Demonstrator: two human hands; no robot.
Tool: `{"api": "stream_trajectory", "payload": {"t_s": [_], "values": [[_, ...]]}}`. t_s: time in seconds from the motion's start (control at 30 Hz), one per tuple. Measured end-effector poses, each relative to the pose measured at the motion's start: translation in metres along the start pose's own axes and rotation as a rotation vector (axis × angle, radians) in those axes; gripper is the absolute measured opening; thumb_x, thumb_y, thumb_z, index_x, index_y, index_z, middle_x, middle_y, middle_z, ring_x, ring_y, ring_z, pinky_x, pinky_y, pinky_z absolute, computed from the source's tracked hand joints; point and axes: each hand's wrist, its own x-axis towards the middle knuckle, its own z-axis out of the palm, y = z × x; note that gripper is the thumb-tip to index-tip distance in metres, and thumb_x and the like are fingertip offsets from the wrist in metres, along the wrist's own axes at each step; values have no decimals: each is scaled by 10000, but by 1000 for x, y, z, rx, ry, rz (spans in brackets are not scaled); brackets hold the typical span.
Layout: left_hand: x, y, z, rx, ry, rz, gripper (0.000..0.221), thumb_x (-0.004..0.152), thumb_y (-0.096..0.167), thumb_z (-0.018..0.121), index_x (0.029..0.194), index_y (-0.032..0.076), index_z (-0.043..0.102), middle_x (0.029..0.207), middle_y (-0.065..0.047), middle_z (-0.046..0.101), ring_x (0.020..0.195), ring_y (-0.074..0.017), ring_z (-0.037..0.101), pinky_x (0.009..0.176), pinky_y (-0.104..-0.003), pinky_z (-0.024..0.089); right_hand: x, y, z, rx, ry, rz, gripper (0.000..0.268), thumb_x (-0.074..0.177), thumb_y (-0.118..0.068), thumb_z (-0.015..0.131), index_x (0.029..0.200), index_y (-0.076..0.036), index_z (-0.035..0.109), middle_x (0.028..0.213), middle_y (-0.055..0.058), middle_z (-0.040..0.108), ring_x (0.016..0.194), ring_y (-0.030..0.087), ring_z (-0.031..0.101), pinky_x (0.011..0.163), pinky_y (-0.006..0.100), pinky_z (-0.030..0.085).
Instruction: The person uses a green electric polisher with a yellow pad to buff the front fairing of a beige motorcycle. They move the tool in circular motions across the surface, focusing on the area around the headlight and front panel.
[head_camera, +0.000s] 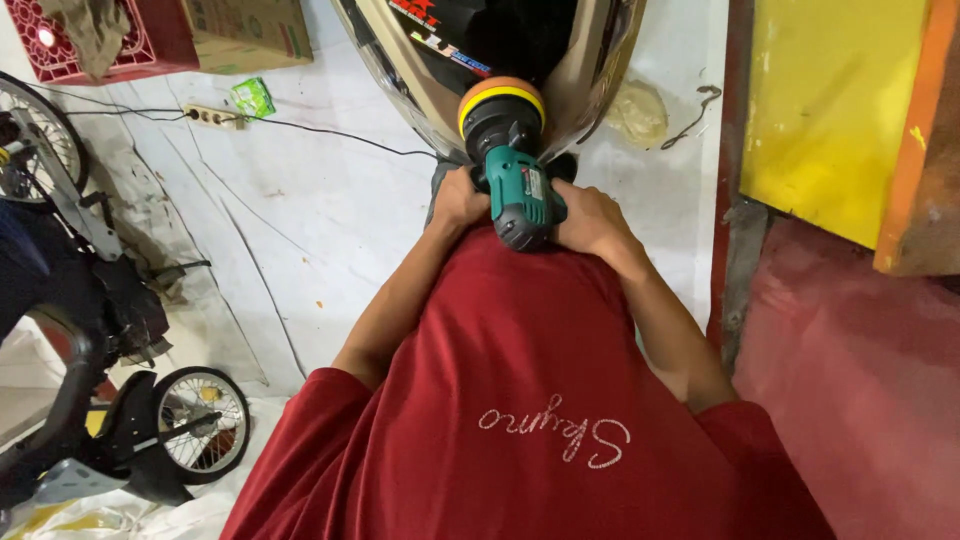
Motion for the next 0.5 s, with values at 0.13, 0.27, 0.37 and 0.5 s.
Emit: {"api": "stream_trajectory", "payload": {"t_s": [0.13, 0.27, 0.37, 0.5], "values": [[9, -4, -10, 81, -122, -177, 408, 717, 344, 787, 947, 8, 756, 902, -287, 713, 888, -436, 707, 786, -491, 558, 2, -14, -3, -57, 13, 0, 578, 717, -378, 797, 1215, -133, 634, 990, 236, 731, 932, 469, 681, 805, 530, 536], [11, -19, -6, 131, -88, -168, 438, 717, 375, 814, 906, -14, 746, 878, -307, 693, 875, -446, 704, 774, -504, 556, 3, -24, -5, -77, 20, 2, 603, 693, -345, 797, 1231, -131, 626, 979, 229, 737, 934, 452, 692, 808, 525, 542], [15, -24, -7, 174, -114, -197, 483, 711, 401, 825, 879, -42, 731, 881, -312, 691, 884, -438, 713, 782, -502, 562, 2, -29, -5, -71, 31, -1, 608, 713, -349, 811, 1242, -120, 618, 981, 241, 730, 937, 464, 680, 812, 530, 534], [15, -21, -12, 162, -85, -162, 469, 720, 390, 810, 930, -25, 747, 905, -305, 707, 917, -446, 699, 823, -514, 552, 5, -22, 7, -53, 41, 15, 529, 743, -291, 790, 1209, -100, 629, 996, 238, 739, 969, 457, 686, 836, 524, 537]]}}
